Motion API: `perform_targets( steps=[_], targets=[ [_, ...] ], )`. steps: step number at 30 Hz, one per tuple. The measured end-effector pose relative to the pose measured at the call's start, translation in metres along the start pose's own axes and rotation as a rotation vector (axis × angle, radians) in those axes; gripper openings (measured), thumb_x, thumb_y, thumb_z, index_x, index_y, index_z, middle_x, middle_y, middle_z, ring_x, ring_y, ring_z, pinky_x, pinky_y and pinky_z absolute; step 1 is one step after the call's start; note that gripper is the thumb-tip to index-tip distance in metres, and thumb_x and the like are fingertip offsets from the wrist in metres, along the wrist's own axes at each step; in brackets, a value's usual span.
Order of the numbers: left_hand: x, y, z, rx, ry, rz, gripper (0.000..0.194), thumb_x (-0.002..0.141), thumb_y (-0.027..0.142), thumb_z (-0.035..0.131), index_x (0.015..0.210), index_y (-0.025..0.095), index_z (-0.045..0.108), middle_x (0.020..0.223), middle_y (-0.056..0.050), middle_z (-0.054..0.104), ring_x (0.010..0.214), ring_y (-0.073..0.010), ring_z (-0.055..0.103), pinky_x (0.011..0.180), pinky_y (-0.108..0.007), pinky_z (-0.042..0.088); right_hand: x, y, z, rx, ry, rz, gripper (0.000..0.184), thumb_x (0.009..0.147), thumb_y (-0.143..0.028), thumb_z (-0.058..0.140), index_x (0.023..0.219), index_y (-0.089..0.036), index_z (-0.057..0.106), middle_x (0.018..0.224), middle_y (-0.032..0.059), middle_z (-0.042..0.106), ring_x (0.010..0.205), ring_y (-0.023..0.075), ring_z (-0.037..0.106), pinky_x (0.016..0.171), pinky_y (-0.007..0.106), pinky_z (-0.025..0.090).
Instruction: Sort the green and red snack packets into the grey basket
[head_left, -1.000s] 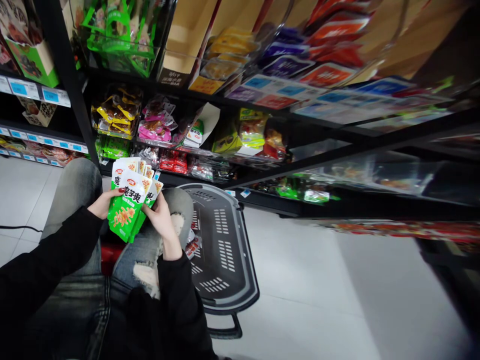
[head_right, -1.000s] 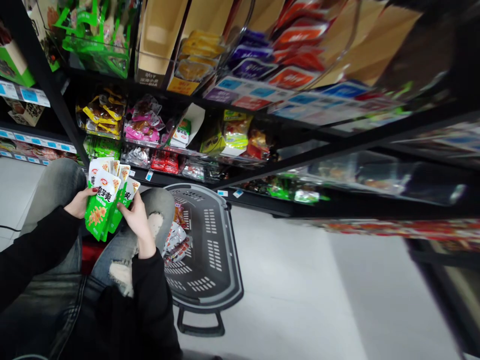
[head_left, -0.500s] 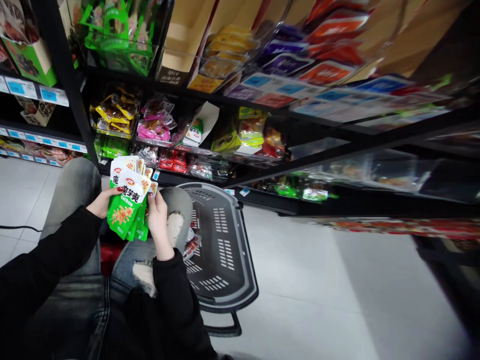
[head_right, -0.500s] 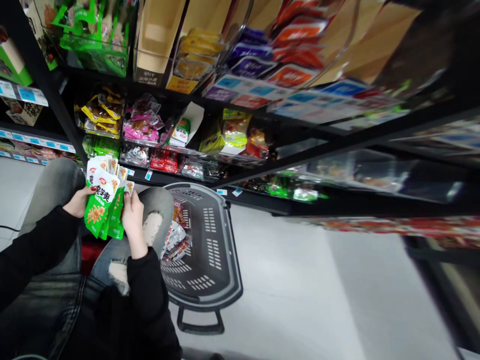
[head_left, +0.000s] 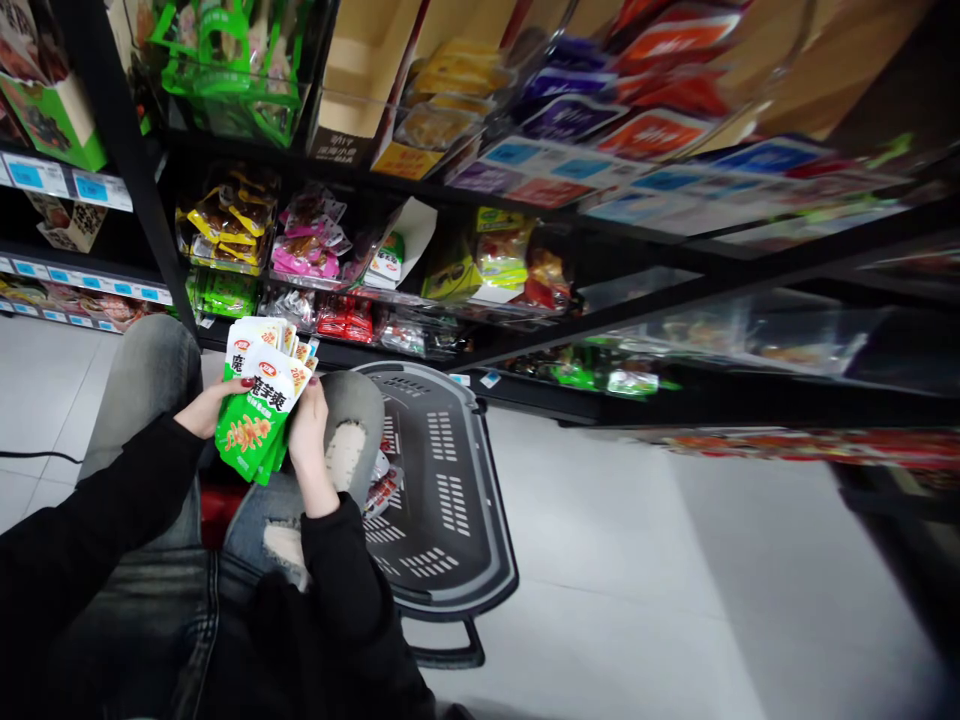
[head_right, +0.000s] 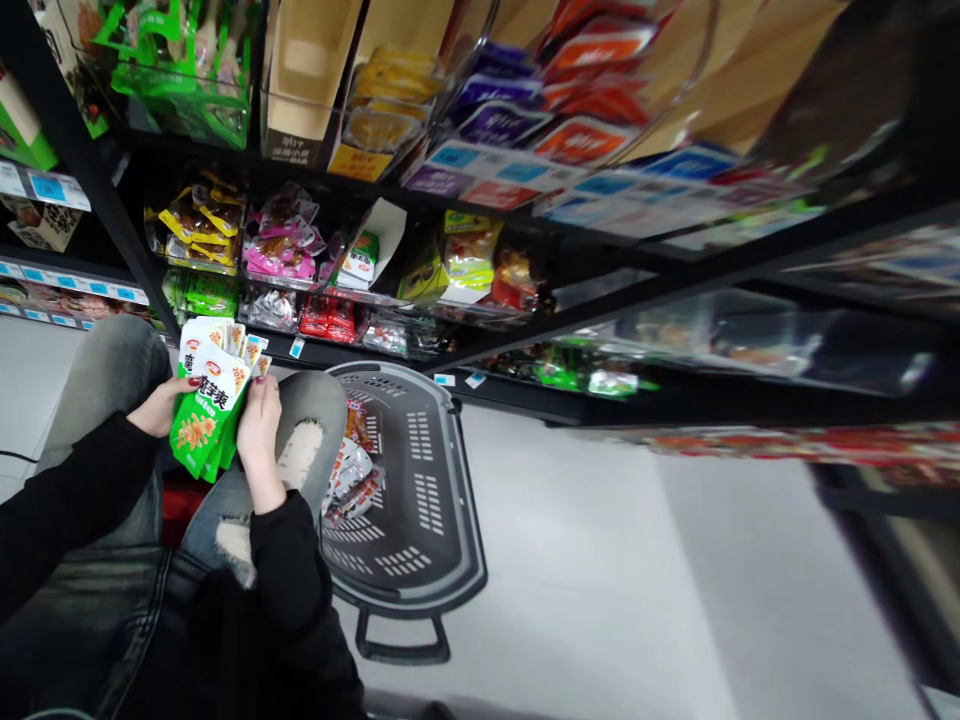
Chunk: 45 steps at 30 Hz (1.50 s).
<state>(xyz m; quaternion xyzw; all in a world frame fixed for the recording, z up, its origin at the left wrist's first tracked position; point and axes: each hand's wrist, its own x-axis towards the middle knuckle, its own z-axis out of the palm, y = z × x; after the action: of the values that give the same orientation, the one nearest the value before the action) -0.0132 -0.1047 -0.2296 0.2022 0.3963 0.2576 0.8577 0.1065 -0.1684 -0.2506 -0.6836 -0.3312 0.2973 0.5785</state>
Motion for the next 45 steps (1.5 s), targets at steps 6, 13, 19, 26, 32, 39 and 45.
perform_targets(
  steps=[6, 13, 19, 26, 32, 39, 45],
  targets=[
    [0.000, -0.001, 0.001, 0.010, 0.011, 0.053, 0.030, 0.060, 0.011, 0.064, 0.090, 0.012, 0.062, 0.079, -0.007, 0.074, 0.078, -0.0249, 0.069, 0.087, -0.041, 0.049, -0.004, -0.008, 0.000, 0.002, -0.026, -0.016, 0.021, 0.081, -0.033, 0.047, 0.096, -0.018, 0.052, 0.097, 0.0065, 0.062, 0.087, 0.0185, 0.057, 0.082, 0.032, 0.045],
    [-0.001, -0.002, 0.000, 0.030, -0.025, 0.082, 0.036, 0.060, 0.014, 0.064, 0.096, 0.014, 0.061, 0.083, -0.006, 0.073, 0.087, -0.0255, 0.067, 0.089, -0.040, 0.048, -0.005, -0.011, 0.000, -0.044, 0.049, -0.029, 0.022, 0.082, -0.032, 0.044, 0.096, -0.018, 0.053, 0.097, 0.0067, 0.064, 0.089, 0.0196, 0.058, 0.080, 0.033, 0.045],
    [-0.002, -0.001, 0.001, 0.062, 0.024, 0.101, 0.031, 0.058, 0.013, 0.066, 0.089, 0.015, 0.062, 0.080, -0.006, 0.073, 0.085, -0.0261, 0.067, 0.086, -0.040, 0.049, -0.003, -0.011, -0.002, -0.025, 0.059, -0.043, 0.025, 0.076, -0.028, 0.050, 0.098, -0.017, 0.056, 0.096, 0.0066, 0.065, 0.087, 0.0195, 0.059, 0.081, 0.033, 0.045],
    [-0.003, 0.000, 0.004, 0.093, 0.004, 0.072, 0.031, 0.056, 0.013, 0.068, 0.086, 0.014, 0.064, 0.083, -0.007, 0.073, 0.079, -0.0250, 0.068, 0.082, -0.039, 0.051, 0.005, -0.009, -0.010, -0.017, -0.087, 0.025, 0.020, 0.066, -0.027, 0.057, 0.083, -0.017, 0.061, 0.077, 0.0030, 0.068, 0.070, 0.0184, 0.057, 0.073, 0.032, 0.047],
    [-0.003, -0.003, 0.004, 0.110, -0.029, 0.115, 0.034, 0.055, 0.015, 0.071, 0.088, 0.014, 0.065, 0.085, -0.008, 0.073, 0.077, -0.0247, 0.068, 0.079, -0.037, 0.052, 0.000, -0.007, -0.001, 0.100, 0.039, 0.036, 0.010, 0.065, -0.024, 0.056, 0.072, -0.017, 0.057, 0.070, 0.0009, 0.065, 0.066, 0.0161, 0.055, 0.069, 0.030, 0.048],
    [0.000, -0.004, 0.005, 0.107, 0.066, 0.128, 0.029, 0.055, 0.016, 0.070, 0.084, 0.012, 0.065, 0.078, -0.008, 0.073, 0.078, -0.0258, 0.068, 0.083, -0.039, 0.050, -0.002, -0.009, 0.005, 0.124, 0.124, 0.059, 0.012, 0.064, -0.022, 0.055, 0.073, -0.016, 0.057, 0.072, 0.0007, 0.064, 0.069, 0.0157, 0.055, 0.070, 0.029, 0.047],
    [0.001, -0.001, 0.004, 0.066, 0.072, 0.036, 0.027, 0.060, 0.012, 0.067, 0.087, 0.010, 0.064, 0.077, -0.009, 0.073, 0.083, -0.0271, 0.068, 0.085, -0.041, 0.050, 0.001, -0.005, 0.005, 0.103, 0.064, 0.030, 0.010, 0.066, -0.023, 0.056, 0.073, -0.017, 0.056, 0.075, 0.0008, 0.060, 0.071, 0.0156, 0.053, 0.074, 0.030, 0.045]
  ],
)
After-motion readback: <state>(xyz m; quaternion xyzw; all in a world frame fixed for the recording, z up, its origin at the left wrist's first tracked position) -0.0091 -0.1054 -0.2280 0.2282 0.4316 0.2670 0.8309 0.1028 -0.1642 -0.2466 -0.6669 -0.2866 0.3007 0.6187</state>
